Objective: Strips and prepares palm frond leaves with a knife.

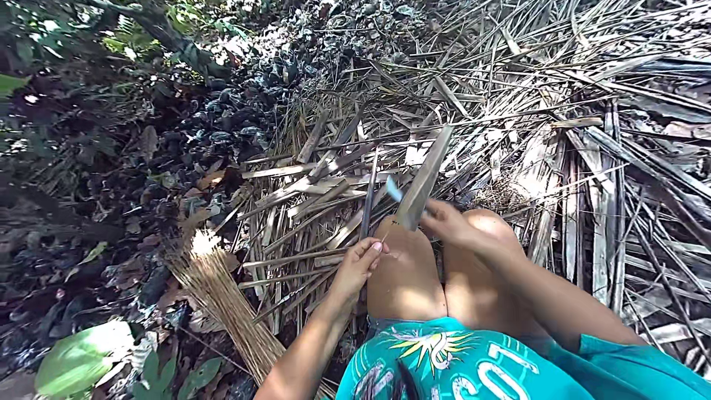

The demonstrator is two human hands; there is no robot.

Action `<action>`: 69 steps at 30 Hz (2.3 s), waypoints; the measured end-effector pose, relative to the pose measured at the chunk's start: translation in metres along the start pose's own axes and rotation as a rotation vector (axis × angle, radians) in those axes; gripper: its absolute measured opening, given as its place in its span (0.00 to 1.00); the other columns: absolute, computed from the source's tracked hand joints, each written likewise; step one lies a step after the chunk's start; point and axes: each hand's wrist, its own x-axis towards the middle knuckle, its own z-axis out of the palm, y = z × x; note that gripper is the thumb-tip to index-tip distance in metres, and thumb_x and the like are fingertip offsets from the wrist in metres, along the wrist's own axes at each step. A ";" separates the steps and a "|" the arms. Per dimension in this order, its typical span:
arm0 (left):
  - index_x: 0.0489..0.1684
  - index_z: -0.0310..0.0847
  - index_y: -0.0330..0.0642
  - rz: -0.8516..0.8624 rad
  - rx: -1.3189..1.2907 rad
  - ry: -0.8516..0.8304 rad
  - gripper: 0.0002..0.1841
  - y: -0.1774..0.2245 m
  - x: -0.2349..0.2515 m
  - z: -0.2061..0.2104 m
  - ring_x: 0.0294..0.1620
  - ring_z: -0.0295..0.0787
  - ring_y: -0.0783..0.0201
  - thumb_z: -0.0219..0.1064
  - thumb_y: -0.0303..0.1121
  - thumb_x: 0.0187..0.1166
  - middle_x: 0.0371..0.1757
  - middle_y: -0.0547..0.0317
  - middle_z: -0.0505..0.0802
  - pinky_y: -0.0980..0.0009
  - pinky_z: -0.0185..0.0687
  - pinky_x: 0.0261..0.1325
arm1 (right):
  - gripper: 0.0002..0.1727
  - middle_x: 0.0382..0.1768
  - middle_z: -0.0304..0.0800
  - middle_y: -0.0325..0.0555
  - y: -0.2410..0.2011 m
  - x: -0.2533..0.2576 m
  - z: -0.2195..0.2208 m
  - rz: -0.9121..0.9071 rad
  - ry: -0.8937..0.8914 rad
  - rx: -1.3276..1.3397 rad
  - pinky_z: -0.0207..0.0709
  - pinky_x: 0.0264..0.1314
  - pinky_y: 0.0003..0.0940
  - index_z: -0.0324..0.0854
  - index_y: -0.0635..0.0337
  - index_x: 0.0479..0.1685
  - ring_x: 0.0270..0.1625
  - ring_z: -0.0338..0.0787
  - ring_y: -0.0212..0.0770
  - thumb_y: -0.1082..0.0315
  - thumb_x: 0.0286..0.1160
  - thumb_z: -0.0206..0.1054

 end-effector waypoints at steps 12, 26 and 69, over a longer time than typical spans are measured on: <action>0.40 0.78 0.41 -0.210 -0.378 0.101 0.15 -0.018 -0.010 -0.008 0.11 0.63 0.82 0.45 0.27 0.93 0.14 0.75 0.71 0.87 0.64 0.17 | 0.17 0.17 0.68 0.31 0.027 0.098 -0.006 0.398 0.376 0.845 0.64 0.14 0.19 0.78 0.61 0.53 0.12 0.65 0.25 0.58 0.94 0.49; 0.37 0.78 0.44 -0.334 -0.421 0.149 0.17 -0.025 -0.058 -0.034 0.10 0.62 0.83 0.42 0.28 0.93 0.12 0.76 0.70 0.88 0.62 0.16 | 0.30 0.12 0.65 0.26 0.064 0.112 -0.016 0.446 0.389 0.942 0.61 0.15 0.19 0.79 0.57 0.43 0.11 0.62 0.23 0.47 0.95 0.36; 0.32 0.86 0.57 0.026 -0.220 -0.005 0.12 -0.017 -0.078 -0.039 0.14 0.66 0.87 0.59 0.37 0.86 0.13 0.85 0.73 0.88 0.65 0.20 | 0.16 0.21 0.71 0.29 -0.066 -0.031 0.025 0.239 -0.398 0.674 0.69 0.18 0.14 0.69 0.52 0.73 0.17 0.71 0.21 0.65 0.92 0.50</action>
